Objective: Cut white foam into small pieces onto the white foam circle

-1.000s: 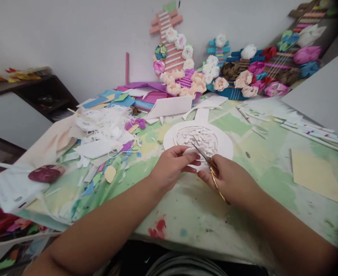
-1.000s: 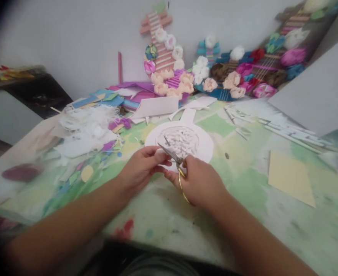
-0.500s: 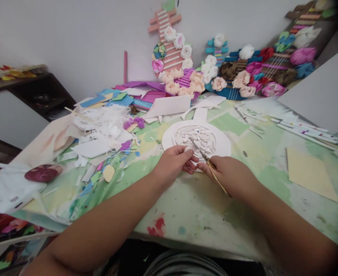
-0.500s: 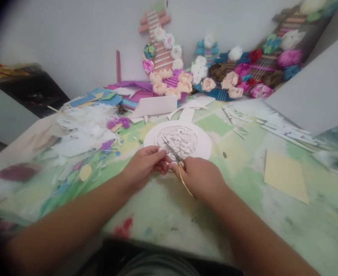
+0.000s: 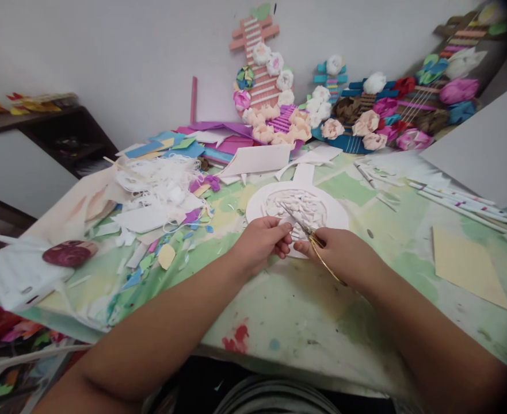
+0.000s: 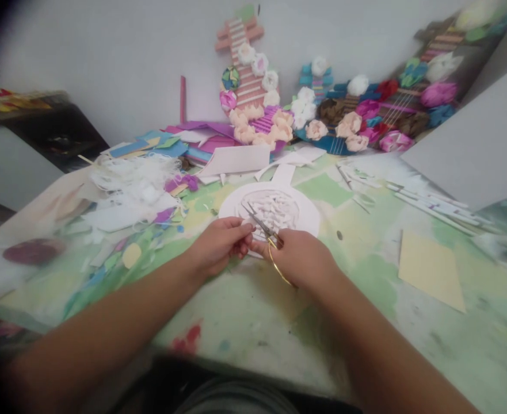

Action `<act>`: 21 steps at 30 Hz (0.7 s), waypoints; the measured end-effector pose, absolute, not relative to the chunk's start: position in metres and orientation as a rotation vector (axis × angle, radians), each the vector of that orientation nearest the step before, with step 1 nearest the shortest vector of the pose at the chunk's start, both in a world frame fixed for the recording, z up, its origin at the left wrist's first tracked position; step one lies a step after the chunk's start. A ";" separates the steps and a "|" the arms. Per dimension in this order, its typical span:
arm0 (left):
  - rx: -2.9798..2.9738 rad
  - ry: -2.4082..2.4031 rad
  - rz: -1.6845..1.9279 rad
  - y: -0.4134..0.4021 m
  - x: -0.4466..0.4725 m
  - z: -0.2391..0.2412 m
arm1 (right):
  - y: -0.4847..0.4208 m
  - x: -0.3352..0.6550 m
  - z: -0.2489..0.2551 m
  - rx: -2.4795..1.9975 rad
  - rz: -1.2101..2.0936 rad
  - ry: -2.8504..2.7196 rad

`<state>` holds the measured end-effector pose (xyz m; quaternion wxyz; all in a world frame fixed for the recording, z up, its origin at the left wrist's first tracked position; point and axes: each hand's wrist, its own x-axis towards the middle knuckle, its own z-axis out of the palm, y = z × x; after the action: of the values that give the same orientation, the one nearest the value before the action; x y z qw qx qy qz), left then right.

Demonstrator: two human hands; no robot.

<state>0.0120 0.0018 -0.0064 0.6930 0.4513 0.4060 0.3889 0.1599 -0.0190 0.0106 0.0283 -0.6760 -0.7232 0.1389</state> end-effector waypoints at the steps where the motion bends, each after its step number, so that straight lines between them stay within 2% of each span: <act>1: 0.984 0.920 0.864 0.003 0.012 -0.006 | -0.017 0.160 0.011 -2.105 0.433 -2.236; 9: 0.887 0.949 0.788 0.007 0.014 -0.009 | -0.009 0.164 0.014 -2.107 0.563 -2.347; 15: 0.858 0.973 0.752 0.008 0.013 -0.011 | -0.011 0.162 0.022 -2.216 0.344 -2.414; 21: 0.780 0.967 0.770 0.009 0.011 -0.012 | -0.007 0.156 0.026 -2.226 0.313 -2.441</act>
<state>0.0108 0.0090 -0.0117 0.7447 0.3563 0.4414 0.3516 0.1564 -0.0068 0.0260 -0.0881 -0.6682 -0.7328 0.0939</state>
